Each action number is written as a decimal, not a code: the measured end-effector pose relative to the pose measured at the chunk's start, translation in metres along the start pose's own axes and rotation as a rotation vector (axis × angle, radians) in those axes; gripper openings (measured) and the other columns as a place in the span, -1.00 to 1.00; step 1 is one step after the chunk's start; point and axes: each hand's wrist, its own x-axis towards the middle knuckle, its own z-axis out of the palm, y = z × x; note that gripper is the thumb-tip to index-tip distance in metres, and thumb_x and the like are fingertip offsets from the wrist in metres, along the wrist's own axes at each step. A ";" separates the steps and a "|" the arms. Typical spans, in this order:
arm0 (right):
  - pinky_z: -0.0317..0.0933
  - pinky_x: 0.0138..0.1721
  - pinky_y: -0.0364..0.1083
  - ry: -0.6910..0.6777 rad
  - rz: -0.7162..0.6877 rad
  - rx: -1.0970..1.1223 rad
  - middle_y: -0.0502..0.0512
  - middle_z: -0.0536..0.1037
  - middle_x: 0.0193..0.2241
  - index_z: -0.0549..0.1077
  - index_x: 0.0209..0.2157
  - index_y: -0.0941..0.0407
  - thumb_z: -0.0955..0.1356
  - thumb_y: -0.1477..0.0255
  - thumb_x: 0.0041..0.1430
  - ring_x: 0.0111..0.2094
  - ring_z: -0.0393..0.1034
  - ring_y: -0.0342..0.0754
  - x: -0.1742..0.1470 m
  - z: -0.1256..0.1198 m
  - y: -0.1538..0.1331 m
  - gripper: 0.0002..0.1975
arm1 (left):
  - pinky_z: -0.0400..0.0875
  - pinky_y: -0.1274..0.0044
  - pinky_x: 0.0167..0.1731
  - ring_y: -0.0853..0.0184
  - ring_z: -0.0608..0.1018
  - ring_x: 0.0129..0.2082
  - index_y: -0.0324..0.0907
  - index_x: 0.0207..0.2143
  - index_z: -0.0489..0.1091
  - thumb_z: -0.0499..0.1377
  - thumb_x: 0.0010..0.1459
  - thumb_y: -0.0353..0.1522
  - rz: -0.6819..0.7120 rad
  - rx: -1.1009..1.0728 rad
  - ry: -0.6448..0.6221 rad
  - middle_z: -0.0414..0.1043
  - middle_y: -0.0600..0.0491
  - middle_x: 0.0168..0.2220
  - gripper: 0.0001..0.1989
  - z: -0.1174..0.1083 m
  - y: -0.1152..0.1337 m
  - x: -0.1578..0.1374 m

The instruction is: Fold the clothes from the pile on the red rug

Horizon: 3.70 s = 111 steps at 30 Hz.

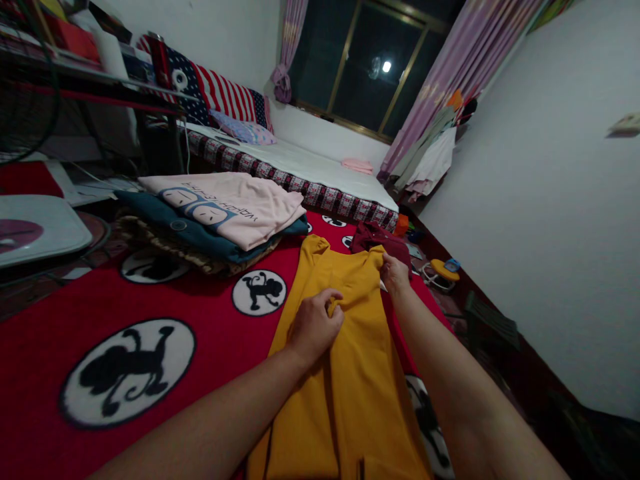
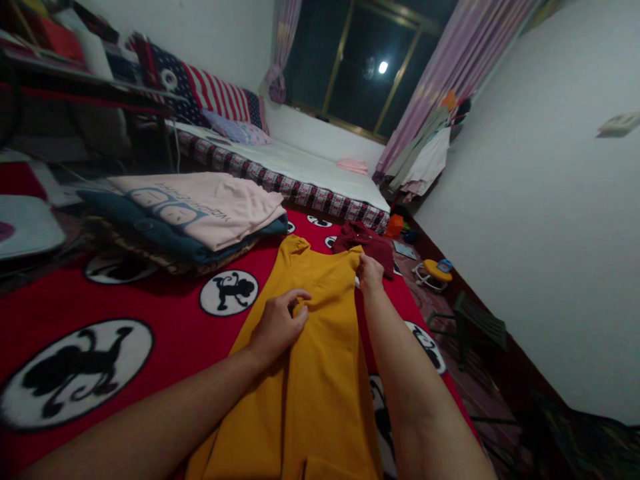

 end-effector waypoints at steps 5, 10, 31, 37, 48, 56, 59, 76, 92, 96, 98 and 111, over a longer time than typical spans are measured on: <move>0.37 -0.29 -0.02 -0.113 0.061 -0.089 0.02 0.52 -0.55 0.41 -0.50 0.13 0.44 0.49 -0.20 -0.42 0.45 -0.04 -0.014 0.012 0.014 -0.84 | 0.36 0.41 -0.17 0.19 0.45 -0.11 -0.01 -0.19 0.49 0.14 0.05 -0.48 0.114 0.342 -0.037 0.43 0.00 -0.15 -0.71 -0.003 -0.002 -0.001; 0.29 -0.06 -0.02 -0.199 0.073 -0.178 0.03 0.57 -0.32 0.48 -0.34 0.16 0.44 0.54 -0.21 -0.23 0.43 -0.07 -0.027 0.010 0.008 -0.72 | 0.24 0.27 0.01 0.12 0.32 0.05 0.10 -0.07 0.49 0.12 0.11 -0.48 0.210 0.423 -0.114 0.32 0.05 0.09 -0.61 -0.004 -0.009 0.004; 0.16 0.07 0.07 -1.129 -0.352 -0.845 0.19 0.47 -0.06 0.46 -0.26 0.11 0.41 0.46 0.10 -0.02 0.34 0.04 -0.290 -0.123 -0.101 -0.87 | 0.35 0.45 -0.13 0.30 0.51 -0.22 -0.20 -0.30 0.55 0.19 0.11 -0.42 0.589 -0.013 -0.365 0.54 -0.01 -0.29 -0.86 -0.002 -0.008 -0.001; 0.00 0.22 0.15 -1.135 -0.247 -0.677 0.13 0.55 -0.10 0.43 -0.19 0.06 0.37 0.39 0.17 -0.04 0.41 0.01 -0.288 -0.130 -0.125 -0.85 | 0.41 0.56 -0.28 0.28 0.58 -0.27 -0.29 -0.22 0.54 0.18 0.14 -0.20 0.181 -0.302 -0.937 0.59 -0.08 -0.24 -0.67 -0.016 0.013 -0.012; 0.37 -0.26 -0.03 -0.389 0.417 -0.040 0.08 0.58 -0.32 0.38 -0.20 0.08 0.48 0.24 -0.08 -0.34 0.50 0.00 -0.246 -0.085 -0.050 -0.59 | 0.48 0.47 -0.41 0.32 0.57 -0.46 -0.09 0.31 -0.09 0.09 0.02 0.17 -0.564 -0.700 -0.830 0.51 -0.02 -0.33 -0.06 -0.058 0.022 -0.043; 0.30 -0.28 -0.09 -0.397 0.353 -0.096 0.06 0.57 -0.24 0.43 -0.11 0.06 0.49 0.34 -0.14 -0.30 0.45 -0.04 -0.255 -0.095 -0.049 -0.52 | 0.30 0.64 -0.60 0.43 0.45 -0.54 -0.21 0.16 0.24 0.28 -0.04 -0.31 -0.213 -0.360 -0.599 0.42 0.10 -0.45 -0.33 -0.047 0.020 -0.067; 0.24 -0.35 -0.14 -0.449 0.332 -0.154 0.04 0.55 -0.32 0.50 -0.21 0.12 0.48 0.30 -0.11 -0.37 0.39 -0.11 -0.258 -0.099 -0.050 -0.63 | 0.27 0.65 -0.55 0.44 0.44 -0.52 -0.23 -0.14 0.50 0.22 0.01 -0.37 -0.054 -0.183 -0.574 0.44 0.09 -0.47 -0.68 -0.050 0.026 -0.075; 0.17 -0.46 -0.18 -0.501 0.174 -0.400 0.05 0.53 -0.39 0.56 -0.24 0.15 0.44 0.32 -0.05 -0.45 0.33 -0.15 -0.277 -0.109 -0.059 -0.70 | 0.35 0.45 -0.18 0.23 0.44 -0.14 -0.12 -0.19 0.51 0.15 0.13 -0.41 0.535 0.378 -0.631 0.42 -0.05 -0.14 -0.80 -0.065 0.033 -0.085; 0.29 -0.05 0.04 -0.674 -0.493 -0.866 0.22 0.43 -0.02 0.57 -0.18 0.04 0.24 0.56 0.20 -0.02 0.36 0.04 -0.281 -0.133 -0.055 -0.69 | 0.24 0.31 0.09 0.13 0.35 0.16 -0.07 -0.03 0.43 0.09 0.19 -0.45 0.706 0.357 -0.832 0.34 -0.04 0.15 -0.69 -0.084 0.017 -0.080; 0.28 0.00 0.03 -0.743 -0.496 -0.810 0.22 0.40 0.03 0.51 -0.07 0.01 0.22 0.57 0.23 0.06 0.32 0.02 -0.273 -0.162 -0.053 -0.66 | 0.34 0.48 -0.06 0.24 0.49 -0.02 -0.09 -0.14 0.50 0.03 0.20 -0.52 0.674 0.341 -0.867 0.43 -0.05 0.03 -0.69 -0.108 0.001 -0.069; 0.31 -0.06 -0.01 -0.728 -0.440 -0.776 0.21 0.45 -0.07 0.51 -0.12 0.04 0.25 0.51 0.24 -0.02 0.37 0.00 -0.275 -0.168 -0.062 -0.74 | 0.34 0.53 -0.14 0.28 0.50 -0.10 -0.11 -0.21 0.51 0.03 0.21 -0.52 0.651 0.334 -0.853 0.47 -0.04 -0.07 -0.71 -0.119 0.003 -0.070; 0.26 -0.31 -0.15 -0.766 -0.454 -0.847 0.12 0.47 -0.25 0.43 -0.18 0.08 0.26 0.50 0.24 -0.30 0.41 -0.10 -0.319 -0.118 -0.086 -0.84 | 0.28 0.53 -0.33 0.31 0.48 -0.33 -0.15 -0.32 0.50 0.11 0.17 -0.42 0.559 0.583 -0.644 0.46 0.01 -0.34 -0.84 -0.111 0.021 -0.084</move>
